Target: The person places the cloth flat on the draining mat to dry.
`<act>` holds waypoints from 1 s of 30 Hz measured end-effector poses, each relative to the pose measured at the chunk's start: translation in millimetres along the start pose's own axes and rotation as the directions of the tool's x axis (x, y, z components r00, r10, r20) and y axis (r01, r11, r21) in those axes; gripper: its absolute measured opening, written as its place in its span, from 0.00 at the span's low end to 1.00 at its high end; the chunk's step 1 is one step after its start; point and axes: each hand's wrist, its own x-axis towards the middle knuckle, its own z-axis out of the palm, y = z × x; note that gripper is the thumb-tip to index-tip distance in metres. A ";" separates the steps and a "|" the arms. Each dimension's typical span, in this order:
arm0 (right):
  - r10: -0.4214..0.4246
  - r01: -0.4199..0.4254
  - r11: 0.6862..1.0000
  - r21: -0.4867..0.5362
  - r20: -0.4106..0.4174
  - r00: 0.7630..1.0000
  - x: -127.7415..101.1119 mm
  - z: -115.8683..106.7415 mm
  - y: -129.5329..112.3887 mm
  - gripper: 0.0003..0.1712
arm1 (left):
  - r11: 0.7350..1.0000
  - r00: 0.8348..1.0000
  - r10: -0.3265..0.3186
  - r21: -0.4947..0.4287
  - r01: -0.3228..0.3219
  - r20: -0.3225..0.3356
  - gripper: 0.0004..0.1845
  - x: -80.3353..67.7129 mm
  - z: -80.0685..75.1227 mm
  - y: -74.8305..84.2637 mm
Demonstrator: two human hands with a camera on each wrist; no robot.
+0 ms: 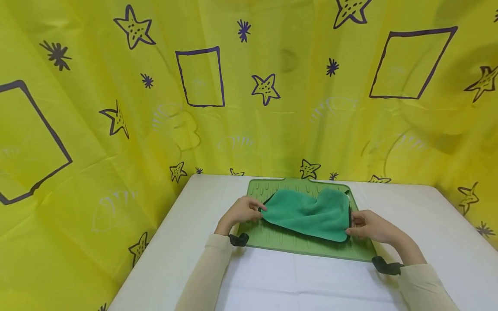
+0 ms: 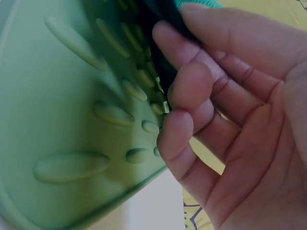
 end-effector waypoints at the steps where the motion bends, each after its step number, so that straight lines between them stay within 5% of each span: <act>1: -0.007 0.007 1.000 -0.001 0.001 1.000 -0.5 -0.5 0.2 0.14 | 1.000 1.000 -0.003 -0.004 0.003 0.005 0.11 0.0 -1.3 -0.5; 8: -0.081 0.081 0.997 0.005 0.016 0.997 -4.7 -4.1 1.6 0.08 | 1.000 1.000 -0.005 0.002 0.005 0.029 0.09 -3.6 -9.0 0.2; 18: -0.054 0.054 0.998 0.011 0.070 0.996 -5.3 -4.2 -0.2 0.08 | 1.000 0.998 0.002 0.029 -0.004 0.065 0.05 -7.6 -11.7 -0.4; 30: -0.053 0.052 0.998 0.019 0.096 0.994 -5.2 -4.2 3.1 0.08 | 0.997 0.980 -0.014 0.075 -0.001 0.199 0.06 -9.8 -14.8 -3.2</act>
